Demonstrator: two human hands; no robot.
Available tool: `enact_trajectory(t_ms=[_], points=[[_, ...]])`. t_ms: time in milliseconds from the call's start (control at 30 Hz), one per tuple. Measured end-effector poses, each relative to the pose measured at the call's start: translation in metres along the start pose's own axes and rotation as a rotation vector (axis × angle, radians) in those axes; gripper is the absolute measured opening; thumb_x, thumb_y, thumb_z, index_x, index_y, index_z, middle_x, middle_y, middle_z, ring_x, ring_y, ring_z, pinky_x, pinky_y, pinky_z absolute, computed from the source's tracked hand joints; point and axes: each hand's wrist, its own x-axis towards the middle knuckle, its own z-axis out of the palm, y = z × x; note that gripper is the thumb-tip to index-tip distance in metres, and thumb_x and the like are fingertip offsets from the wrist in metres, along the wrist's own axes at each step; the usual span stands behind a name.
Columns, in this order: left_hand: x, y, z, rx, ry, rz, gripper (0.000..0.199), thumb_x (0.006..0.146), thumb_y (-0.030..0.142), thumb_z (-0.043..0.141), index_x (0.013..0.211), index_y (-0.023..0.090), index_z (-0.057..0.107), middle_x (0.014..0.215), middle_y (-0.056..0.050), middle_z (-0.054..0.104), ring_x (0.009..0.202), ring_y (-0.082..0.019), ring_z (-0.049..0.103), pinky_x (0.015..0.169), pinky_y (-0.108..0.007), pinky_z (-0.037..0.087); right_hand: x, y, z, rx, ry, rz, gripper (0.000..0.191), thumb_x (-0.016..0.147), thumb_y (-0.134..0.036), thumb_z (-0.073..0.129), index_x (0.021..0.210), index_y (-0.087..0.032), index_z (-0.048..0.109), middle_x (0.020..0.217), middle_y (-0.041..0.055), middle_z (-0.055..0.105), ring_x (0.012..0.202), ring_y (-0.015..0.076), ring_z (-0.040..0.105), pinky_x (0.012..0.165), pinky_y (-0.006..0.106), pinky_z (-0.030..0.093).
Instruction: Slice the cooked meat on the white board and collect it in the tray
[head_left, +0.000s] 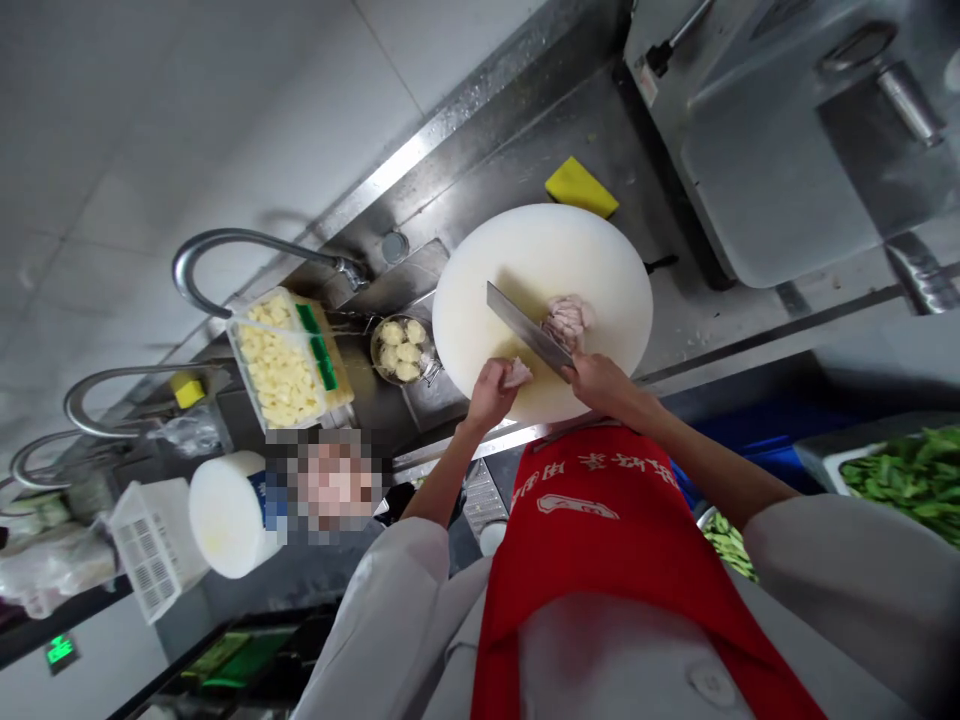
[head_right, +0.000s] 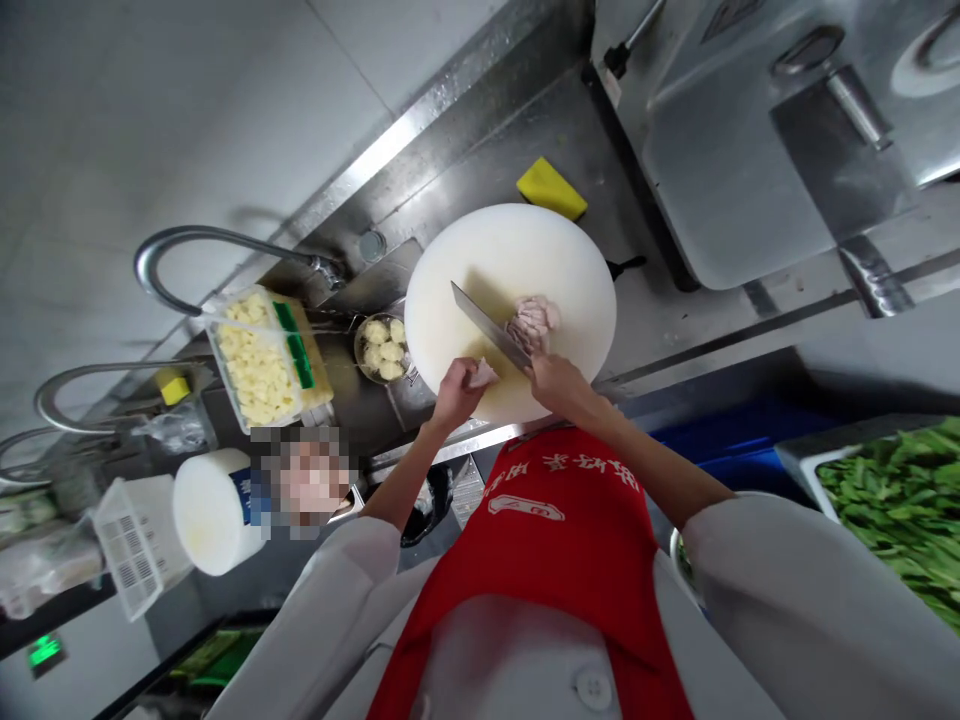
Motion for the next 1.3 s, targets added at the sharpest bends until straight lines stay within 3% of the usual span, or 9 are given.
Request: enact_trajectory(t_ms=[100,167,400,533,733,833,967,1133,1300], points=[[-0.007,0.002,0.011,0.133,0.159,0.001,0.020,0.090,0.016,0.054,0.109,0.020,0.061,0.115,-0.013,0.059,0.106,-0.024,0.054,0.088,-0.039,0.043,-0.004,0.002,-0.004,-0.043,-0.014,0.004,0.043,0.101,-0.033,0.029,0.122,-0.006,0.056,0.110,0.0223,0.068,0.103,0.0290,0.065,0.086,0.034,0.042],[-0.011,0.003,0.018,0.215,0.226,0.002,0.018,0.092,0.019,0.054,0.108,0.021,0.063,0.115,-0.013,0.060,0.105,-0.025,0.053,0.087,-0.041,0.041,-0.007,0.003,-0.007,-0.071,-0.016,0.010,0.043,0.101,-0.033,0.029,0.122,-0.007,0.056,0.109,0.0217,0.068,0.102,0.0284,0.066,0.085,0.033,0.042],[-0.010,-0.001,0.018,0.118,0.252,0.045,0.022,0.095,0.032,0.056,0.111,0.019,0.062,0.111,-0.011,0.062,0.110,-0.022,0.055,0.094,-0.039,0.043,-0.023,-0.005,-0.008,-0.197,-0.032,-0.024,0.043,0.102,-0.029,0.024,0.127,-0.007,0.052,0.101,0.0199,0.070,0.095,0.0271,0.069,0.079,0.032,0.046],[0.002,-0.007,0.016,-0.002,0.225,0.100,0.019,0.096,0.031,0.055,0.109,0.019,0.062,0.108,-0.010,0.063,0.106,-0.019,0.056,0.094,-0.037,0.047,-0.030,-0.014,-0.003,-0.273,-0.077,-0.057,0.048,0.102,-0.026,0.022,0.140,-0.002,0.039,0.099,0.0220,0.070,0.094,0.0279,0.070,0.078,0.034,0.048],[-0.001,-0.005,0.022,0.011,0.185,0.041,0.026,0.094,0.037,0.059,0.112,0.019,0.061,0.120,-0.013,0.057,0.119,-0.023,0.051,0.099,-0.042,0.045,-0.029,-0.013,-0.003,-0.275,-0.070,-0.058,0.050,0.101,-0.025,0.019,0.142,-0.003,0.038,0.101,0.0210,0.070,0.096,0.0280,0.069,0.080,0.035,0.049],[-0.005,0.002,0.025,0.003,0.246,-0.036,0.024,0.094,0.037,0.058,0.110,0.019,0.061,0.115,-0.013,0.058,0.113,-0.022,0.054,0.097,-0.041,0.047,-0.027,-0.010,-0.006,-0.256,-0.077,-0.046,0.052,0.101,-0.026,0.021,0.145,-0.001,0.034,0.104,0.0229,0.070,0.099,0.0277,0.068,0.082,0.034,0.048],[-0.003,0.009,0.023,-0.003,0.361,-0.062,0.020,0.094,0.037,0.059,0.101,0.019,0.065,0.107,-0.011,0.063,0.106,-0.022,0.057,0.093,-0.041,0.048,-0.028,-0.011,-0.007,-0.240,-0.071,-0.046,0.049,0.102,-0.027,0.021,0.142,-0.004,0.038,0.100,0.0206,0.070,0.095,0.0282,0.070,0.079,0.034,0.049],[0.009,0.005,0.020,-0.122,0.297,0.075,0.020,0.099,0.030,0.048,0.099,0.018,0.065,0.099,-0.010,0.066,0.098,-0.018,0.059,0.087,-0.036,0.052,-0.037,-0.021,-0.001,-0.321,-0.100,-0.057,0.036,0.099,-0.018,0.029,0.126,-0.007,0.049,0.098,0.0201,0.071,0.096,0.0277,0.070,0.079,0.033,0.049],[0.013,-0.009,0.027,-0.073,0.220,0.121,0.025,0.100,0.031,0.045,0.102,0.018,0.065,0.100,-0.012,0.067,0.100,-0.020,0.059,0.088,-0.039,0.052,-0.049,-0.031,-0.004,-0.339,-0.117,-0.030,0.030,0.096,-0.011,0.033,0.120,-0.007,0.050,0.096,0.0204,0.071,0.096,0.0264,0.071,0.077,0.031,0.050]])
